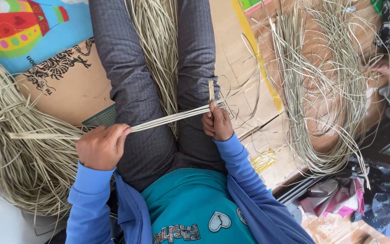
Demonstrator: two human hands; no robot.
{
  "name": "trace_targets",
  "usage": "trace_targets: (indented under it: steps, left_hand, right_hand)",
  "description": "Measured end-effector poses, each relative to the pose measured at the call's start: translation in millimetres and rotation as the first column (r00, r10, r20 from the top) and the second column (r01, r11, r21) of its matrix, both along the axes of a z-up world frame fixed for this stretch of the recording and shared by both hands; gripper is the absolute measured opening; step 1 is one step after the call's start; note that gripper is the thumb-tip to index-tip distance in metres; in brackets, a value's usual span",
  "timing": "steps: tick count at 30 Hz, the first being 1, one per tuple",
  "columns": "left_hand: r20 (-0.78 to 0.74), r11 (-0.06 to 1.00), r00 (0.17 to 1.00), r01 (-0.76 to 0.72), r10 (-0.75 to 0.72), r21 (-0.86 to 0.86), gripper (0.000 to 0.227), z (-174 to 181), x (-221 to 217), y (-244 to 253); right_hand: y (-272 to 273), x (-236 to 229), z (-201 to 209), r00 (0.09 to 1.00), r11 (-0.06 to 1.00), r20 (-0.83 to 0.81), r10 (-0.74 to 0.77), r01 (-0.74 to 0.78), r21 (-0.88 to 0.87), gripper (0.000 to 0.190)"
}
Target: The person is using a small wooden tool to strip and separate individual straw fibers from a larger bundle while sitting on the floor.
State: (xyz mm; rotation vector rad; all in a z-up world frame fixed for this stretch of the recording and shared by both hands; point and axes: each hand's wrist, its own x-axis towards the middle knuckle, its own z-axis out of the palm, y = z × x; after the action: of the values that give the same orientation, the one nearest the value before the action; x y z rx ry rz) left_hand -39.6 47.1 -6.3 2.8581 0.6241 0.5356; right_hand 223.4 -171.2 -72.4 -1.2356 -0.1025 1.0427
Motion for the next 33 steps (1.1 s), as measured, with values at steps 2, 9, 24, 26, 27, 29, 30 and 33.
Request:
trace_targets:
  steps: [2,9,24,26,27,29,30,33]
  left_hand:
    - [-0.013,1.000,1.000,-0.028,0.028,0.008,0.015,-17,0,4]
    - [0.104,0.995,0.990,-0.089,0.093,-0.043,0.020,-47,75,-42]
    - [-0.210,0.872,0.977,-0.139,0.043,-0.470,0.024,-61,93,-94]
    - [-0.176,0.883,0.982,-0.137,0.064,-0.449,0.025,-53,87,-85]
    - [-0.144,0.891,0.987,-0.132,0.076,-0.434,0.027,-50,84,-83]
    - [-0.150,0.889,0.983,-0.162,0.106,-0.428,0.027,-62,73,-72]
    - [-0.155,0.887,0.978,-0.195,0.142,-0.419,0.027,-69,68,-68]
    - [-0.198,0.907,0.950,-0.295,0.243,-0.301,0.023,-88,49,-47]
  right_hand:
    - [2,-2,-8,0.995,0.998,0.096,-0.002,0.008,-0.056,0.051]
    - [6,-26,-37,0.700,0.945,0.665,0.261,-0.043,-0.325,0.052]
    - [10,-38,-23,0.726,0.959,0.626,0.284,-0.202,-0.201,0.058]
    - [19,-21,7,0.898,0.980,0.396,0.192,-0.199,-0.023,0.058]
    - [19,-14,21,0.986,0.981,0.110,0.122,-0.137,0.139,0.060]
    - [11,19,2,0.992,0.971,-0.037,0.117,-0.106,0.215,0.046]
    - [3,35,-8,0.975,0.955,-0.182,0.123,-0.067,0.289,0.035]
    - [1,71,40,0.994,0.973,-0.071,0.084,-0.066,0.223,0.039]
